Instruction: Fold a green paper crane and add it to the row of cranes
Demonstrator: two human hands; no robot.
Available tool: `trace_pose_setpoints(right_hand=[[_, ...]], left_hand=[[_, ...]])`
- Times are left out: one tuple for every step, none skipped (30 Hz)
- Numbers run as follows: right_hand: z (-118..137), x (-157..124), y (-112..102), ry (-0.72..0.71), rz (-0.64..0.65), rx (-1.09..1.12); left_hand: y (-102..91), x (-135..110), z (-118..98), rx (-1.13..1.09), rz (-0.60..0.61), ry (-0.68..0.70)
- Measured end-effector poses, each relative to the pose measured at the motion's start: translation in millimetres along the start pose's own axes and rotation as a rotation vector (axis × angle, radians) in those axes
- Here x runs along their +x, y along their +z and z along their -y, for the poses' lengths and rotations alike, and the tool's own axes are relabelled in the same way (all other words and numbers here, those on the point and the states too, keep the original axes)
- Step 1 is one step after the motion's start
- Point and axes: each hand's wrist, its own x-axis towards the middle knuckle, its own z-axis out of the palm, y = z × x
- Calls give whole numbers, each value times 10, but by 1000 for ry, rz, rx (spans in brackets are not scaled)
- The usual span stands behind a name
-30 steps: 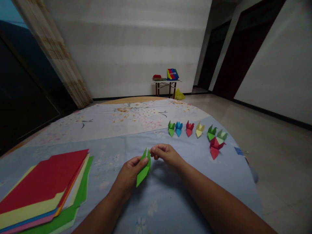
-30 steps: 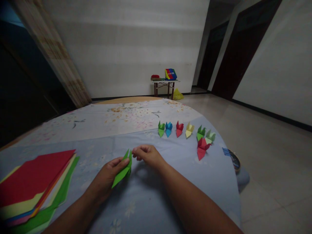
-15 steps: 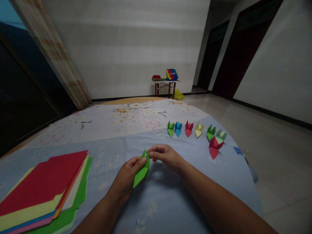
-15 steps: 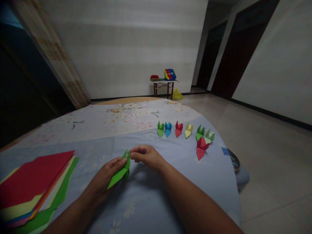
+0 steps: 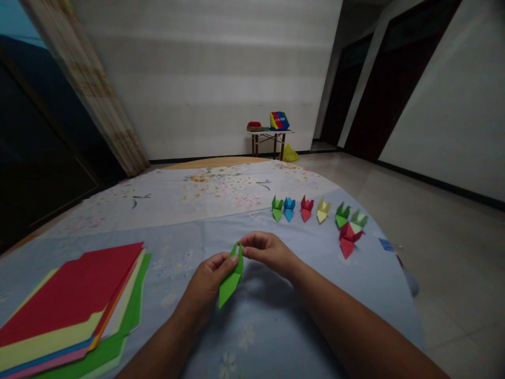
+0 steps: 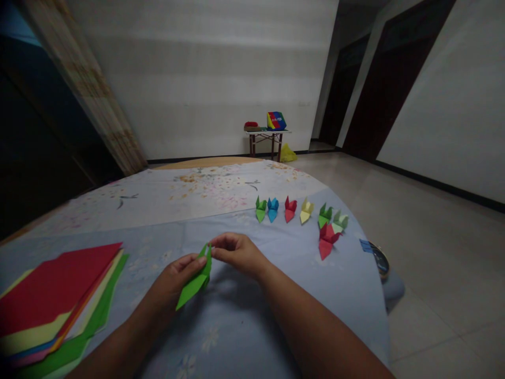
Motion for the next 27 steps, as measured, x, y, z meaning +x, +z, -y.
trace_pose_setpoints(right_hand=[[8, -1, 4, -25, -8, -42], [16, -4, 7, -55, -20, -105], [26, -8, 9, -86, -35, -183], [36, -13, 9, -116, -49, -264], [48, -18, 10, -146, -56, -340], [58, -24, 11, -175, -58, -404], [67, -29, 12, -202, -56, -454], [73, -33, 14, -225, -51, -493], [76, -36, 15, -246, -46, -524], [75, -37, 14, -263, -40, -546], [72, -38, 13, -274, -34, -561], [68, -38, 10, -281, -31, -571], [63, -37, 7, -287, -28, -577], [58, -36, 2, -291, -28, -582], [55, -36, -3, -294, -30, -589], [54, -36, -9, -297, -31, -596], [56, -37, -14, -302, -27, -604], [59, -38, -18, -307, -22, -611], [64, -39, -22, -313, -15, -617], [70, -41, -24, -320, -8, -622], [76, -42, -26, -325, -5, -626], [81, -43, -26, -327, -7, -631], [84, -43, -26, -327, -15, -637], [86, -42, -25, -327, -26, -644], [85, -41, -25, -329, -38, -650], [82, -38, -25, -333, -50, -655], [78, -36, -26, -338, -60, -659]], left_hand=[[5, -2, -3, 32, -17, 20], [10, -5, -6, 65, -34, 42], [15, -8, -10, 95, -47, 66], [20, -10, -12, 120, -53, 91], [22, -11, -12, 140, -53, 114], [23, -10, -10, 156, -48, 134], [22, -8, -6, 170, -45, 152], [19, -6, -1, 181, -42, 166], [15, -3, 4, 190, -39, 176], [12, -2, 8, 197, -35, 181], [10, -2, 10, 200, -32, 181], [9, -3, 9, 200, -30, 178], [11, -6, 6, 198, -30, 172], [14, -9, 1, 195, -34, 165], [18, -12, -5, 192, -39, 159], [23, -16, -10, 189, -46, 154], [27, -18, -15, 186, -51, 148], [32, -20, -19, 184, -54, 141], [35, -21, -21, 183, -54, 135], [37, -21, -22, 180, -53, 130], [37, -20, -23, 176, -49, 125], [36, -17, -21, 173, -45, 121], [34, -14, -19, 171, -43, 120], [31, -10, -16, 171, -46, 120], [28, -7, -13, 173, -51, 119], [25, -3, -8, 175, -57, 118], [23, 0, -4, 174, -64, 118]])
